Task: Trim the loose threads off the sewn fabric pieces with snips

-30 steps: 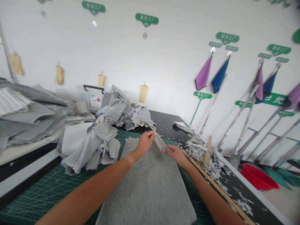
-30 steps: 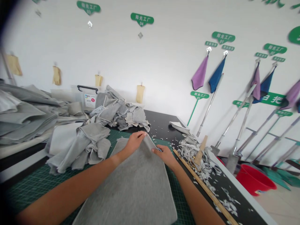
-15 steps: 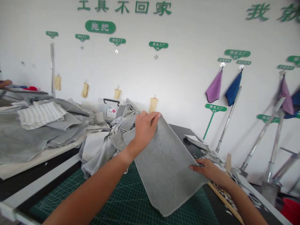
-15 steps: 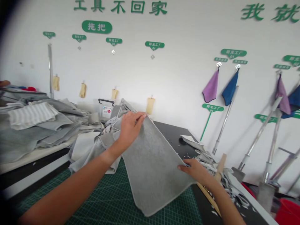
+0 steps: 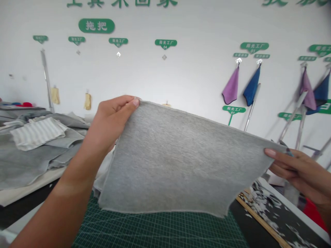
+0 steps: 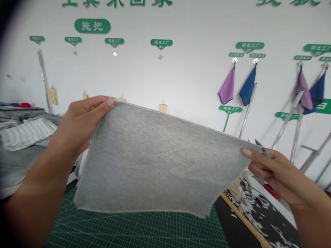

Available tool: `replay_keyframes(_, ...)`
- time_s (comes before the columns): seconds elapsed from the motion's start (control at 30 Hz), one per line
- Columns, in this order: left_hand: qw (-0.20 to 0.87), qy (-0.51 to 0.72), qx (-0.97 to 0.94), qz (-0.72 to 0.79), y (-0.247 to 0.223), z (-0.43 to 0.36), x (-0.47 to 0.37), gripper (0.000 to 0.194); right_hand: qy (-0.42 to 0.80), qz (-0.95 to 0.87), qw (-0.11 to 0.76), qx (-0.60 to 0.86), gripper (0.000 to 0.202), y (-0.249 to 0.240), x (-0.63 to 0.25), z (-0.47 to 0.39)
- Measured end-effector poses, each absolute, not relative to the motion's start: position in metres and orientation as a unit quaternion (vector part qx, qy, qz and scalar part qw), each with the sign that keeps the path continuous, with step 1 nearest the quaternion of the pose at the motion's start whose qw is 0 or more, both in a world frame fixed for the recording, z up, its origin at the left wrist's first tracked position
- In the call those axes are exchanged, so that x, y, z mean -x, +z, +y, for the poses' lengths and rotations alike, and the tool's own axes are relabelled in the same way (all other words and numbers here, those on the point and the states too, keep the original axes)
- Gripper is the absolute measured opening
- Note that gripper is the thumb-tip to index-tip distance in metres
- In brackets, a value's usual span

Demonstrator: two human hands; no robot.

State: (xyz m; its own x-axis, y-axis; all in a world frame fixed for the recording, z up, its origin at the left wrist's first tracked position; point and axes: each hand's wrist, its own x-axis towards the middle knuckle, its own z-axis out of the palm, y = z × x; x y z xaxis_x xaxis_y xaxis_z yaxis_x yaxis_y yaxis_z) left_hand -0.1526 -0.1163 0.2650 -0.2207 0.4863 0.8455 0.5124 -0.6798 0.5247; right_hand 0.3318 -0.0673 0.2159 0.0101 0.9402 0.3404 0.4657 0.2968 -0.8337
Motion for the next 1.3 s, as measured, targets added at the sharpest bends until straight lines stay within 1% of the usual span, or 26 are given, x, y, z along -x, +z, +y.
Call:
replay_keyframes(0.1, -0.017, -0.575, 0.665, -0.476, 0.241, -0.089, 0.170, 0.035, 0.335, -0.637, 0.460, 0.521, 0.065, 0.197, -0.325, -0.053)
replay_keyframes(0.2, -0.019, -0.451, 0.699, -0.555, 0.206, -0.051, 0.188, 0.032, 0.356, -0.645, 0.402, 0.543, 0.060, 0.161, -0.306, -0.032)
replay_keyframes(0.33, 0.000, -0.267, 0.712, -0.650, 0.155, -0.014, 0.197, 0.018, 0.433, -0.645, 0.304, 0.550, 0.048, 0.105, -0.289, -0.006)
replay_keyframes(0.4, -0.021, -0.194, 0.735, -0.650, 0.136, -0.006, 0.188, 0.026, 0.435, -0.656, 0.258, 0.560, 0.047, 0.084, -0.287, 0.002)
replay_keyframes(0.47, -0.052, -0.158, 0.767, -0.620, 0.126, -0.002, 0.167, 0.030, 0.420, -0.663, 0.242, 0.571, 0.048, 0.069, -0.286, 0.008)
replay_keyframes(0.6, -0.133, -0.205, 0.846, -0.473, 0.121, 0.007, 0.100, 0.027, 0.394, -0.661, 0.298, 0.565, 0.044, 0.057, -0.286, 0.012)
replay_keyframes(0.7, -0.172, -0.237, 0.872, -0.393, 0.106, 0.018, 0.043, 0.028, 0.368, -0.666, 0.297, 0.577, 0.040, 0.055, -0.285, 0.011)
replay_keyframes(0.8, -0.147, -0.239, 0.868, -0.409, 0.072, 0.031, -0.005, 0.025, 0.318, -0.672, 0.258, 0.617, 0.041, 0.051, -0.286, 0.010)
replay_keyframes(0.87, -0.128, -0.232, 0.865, -0.427, 0.047, 0.039, -0.026, 0.027, 0.293, -0.671, 0.237, 0.639, 0.043, 0.046, -0.288, 0.011)
replay_keyframes(1.0, -0.085, -0.221, 0.859, -0.454, 0.013, 0.048, -0.049, 0.029, 0.268, -0.664, 0.218, 0.663, 0.033, 0.035, -0.295, 0.019)
replay_keyframes(1.1, -0.059, -0.242, 0.847, -0.470, 0.004, 0.050, -0.055, 0.023, 0.247, -0.659, 0.218, 0.677, 0.027, 0.029, -0.299, 0.026)
replay_keyframes(1.2, -0.074, -0.243, 0.845, -0.470, 0.002, 0.051, -0.057, 0.015, 0.248, -0.660, 0.209, 0.677, 0.026, 0.025, -0.302, 0.028)
replay_keyframes(1.3, -0.096, -0.248, 0.839, -0.475, 0.001, 0.052, -0.057, 0.013, 0.259, -0.669, 0.210, 0.665, 0.028, 0.026, -0.300, 0.025)
